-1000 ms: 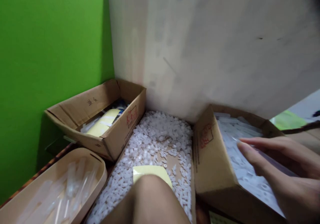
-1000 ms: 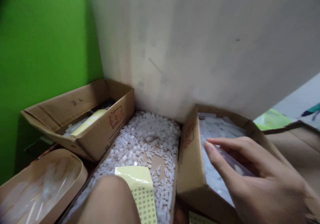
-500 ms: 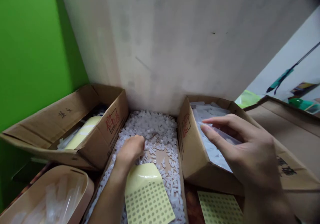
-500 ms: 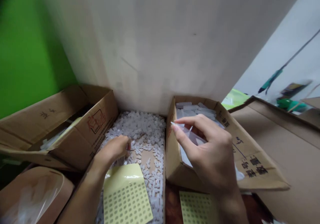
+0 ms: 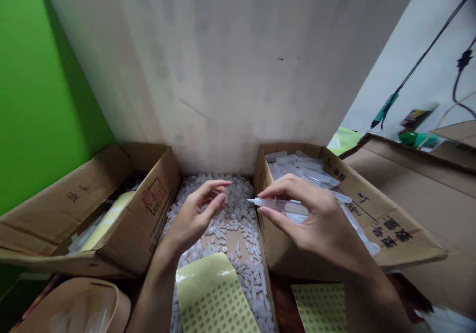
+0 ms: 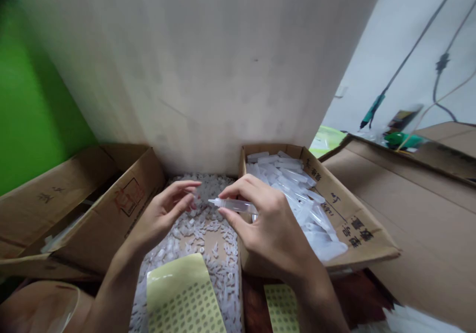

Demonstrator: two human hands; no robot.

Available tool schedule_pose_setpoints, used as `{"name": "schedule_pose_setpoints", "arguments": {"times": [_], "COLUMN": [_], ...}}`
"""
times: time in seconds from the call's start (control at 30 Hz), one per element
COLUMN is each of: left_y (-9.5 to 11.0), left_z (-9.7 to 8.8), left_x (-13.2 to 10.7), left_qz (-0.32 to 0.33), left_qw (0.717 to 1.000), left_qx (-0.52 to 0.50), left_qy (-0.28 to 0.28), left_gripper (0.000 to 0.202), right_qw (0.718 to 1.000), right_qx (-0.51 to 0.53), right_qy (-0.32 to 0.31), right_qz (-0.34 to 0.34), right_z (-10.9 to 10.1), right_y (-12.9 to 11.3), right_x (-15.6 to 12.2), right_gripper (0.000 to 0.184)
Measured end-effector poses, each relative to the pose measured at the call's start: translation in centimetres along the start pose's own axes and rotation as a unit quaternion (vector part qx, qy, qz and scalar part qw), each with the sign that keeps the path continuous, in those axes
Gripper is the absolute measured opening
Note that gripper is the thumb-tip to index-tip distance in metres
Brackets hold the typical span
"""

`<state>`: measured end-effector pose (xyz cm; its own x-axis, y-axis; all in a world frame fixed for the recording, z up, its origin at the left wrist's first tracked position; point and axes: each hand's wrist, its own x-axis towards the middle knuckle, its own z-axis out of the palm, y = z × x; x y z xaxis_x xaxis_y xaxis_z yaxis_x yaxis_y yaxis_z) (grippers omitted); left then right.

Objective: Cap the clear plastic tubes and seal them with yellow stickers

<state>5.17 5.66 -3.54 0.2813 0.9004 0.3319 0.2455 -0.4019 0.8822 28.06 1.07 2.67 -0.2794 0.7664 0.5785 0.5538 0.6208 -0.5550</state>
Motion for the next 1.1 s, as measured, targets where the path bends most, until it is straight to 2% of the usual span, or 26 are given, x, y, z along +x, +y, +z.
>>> {"name": "schedule_pose_setpoints", "arguments": {"times": [0.07, 0.13, 0.23, 0.33, 0.43, 0.53, 0.7, 0.77, 0.83, 0.87, 0.93, 1.0, 1.03, 1.1], "left_y": [1.3, 2.2, 2.7, 2.9, 3.2, 3.6, 4.0, 4.2, 4.3, 4.4, 4.7, 5.0, 5.2, 5.5], "left_z": [0.9, 1.8, 2.8, 3.2, 3.2, 3.1, 2.9, 2.7, 2.4, 2.2, 2.0, 1.9, 1.8, 1.8], "left_x": [-0.1, -0.2, -0.2, -0.2, -0.4, -0.7, -1.0, -1.1, -1.1, -1.1, -1.1, -1.1, -1.1, -1.1], "left_qz": [0.037, 0.055, 0.046, 0.033, 0.036, 0.059, 0.142, 0.168, 0.168, 0.160, 0.138, 0.123, 0.122, 0.127], "left_qw": [0.991, 0.975, 0.960, 0.958, 0.961, 0.969, 0.971, 0.972, 0.976, 0.980, 0.987, 0.991, 0.991, 0.990], "left_qx": [-0.114, -0.192, -0.257, -0.269, -0.249, -0.205, -0.166, -0.133, -0.103, -0.086, -0.036, 0.023, 0.045, 0.066], "left_qy": [0.062, 0.097, 0.105, 0.096, 0.113, 0.126, 0.097, 0.093, 0.089, 0.086, 0.069, 0.040, 0.028, 0.020], "left_gripper": [0.025, 0.018, 0.016, 0.019, 0.023, 0.018, 0.011, 0.020, 0.035, 0.033, 0.017, 0.041, 0.047, 0.038], "right_qw": [1.000, 1.000, 0.999, 0.998, 0.997, 0.995, 0.981, 0.975, 0.972, 0.973, 0.975, 0.977, 0.978, 0.977], "right_qx": [0.010, 0.018, 0.029, 0.042, 0.055, 0.079, 0.167, 0.194, 0.204, 0.204, 0.196, 0.187, 0.186, 0.190], "right_qy": [0.003, 0.011, 0.025, 0.035, 0.050, 0.064, 0.064, 0.066, 0.066, 0.067, 0.063, 0.055, 0.052, 0.052], "right_qz": [-0.004, -0.006, -0.018, -0.028, -0.020, 0.020, 0.078, 0.090, 0.092, 0.090, 0.085, 0.080, 0.078, 0.078], "right_z": [0.1, 0.3, 0.7, 1.1, 1.5, 1.6, 1.5, 1.5, 1.5, 1.5, 1.6, 1.6, 1.6, 1.5], "right_y": [-0.1, -0.2, -0.5, -0.8, -0.7, -0.5, -0.4, -0.5, -0.6, -0.7, -0.7, -0.6, -0.6, -0.5], "right_x": [0.1, 0.0, -0.1, -0.1, -0.1, -0.1, -0.2, -0.2, -0.2, -0.2, -0.2, -0.2, -0.2, -0.3], "right_gripper": [0.010, 0.011, 0.011, 0.010, 0.009, 0.013, 0.016, 0.016, 0.016, 0.015, 0.015, 0.013, 0.012, 0.011]}}
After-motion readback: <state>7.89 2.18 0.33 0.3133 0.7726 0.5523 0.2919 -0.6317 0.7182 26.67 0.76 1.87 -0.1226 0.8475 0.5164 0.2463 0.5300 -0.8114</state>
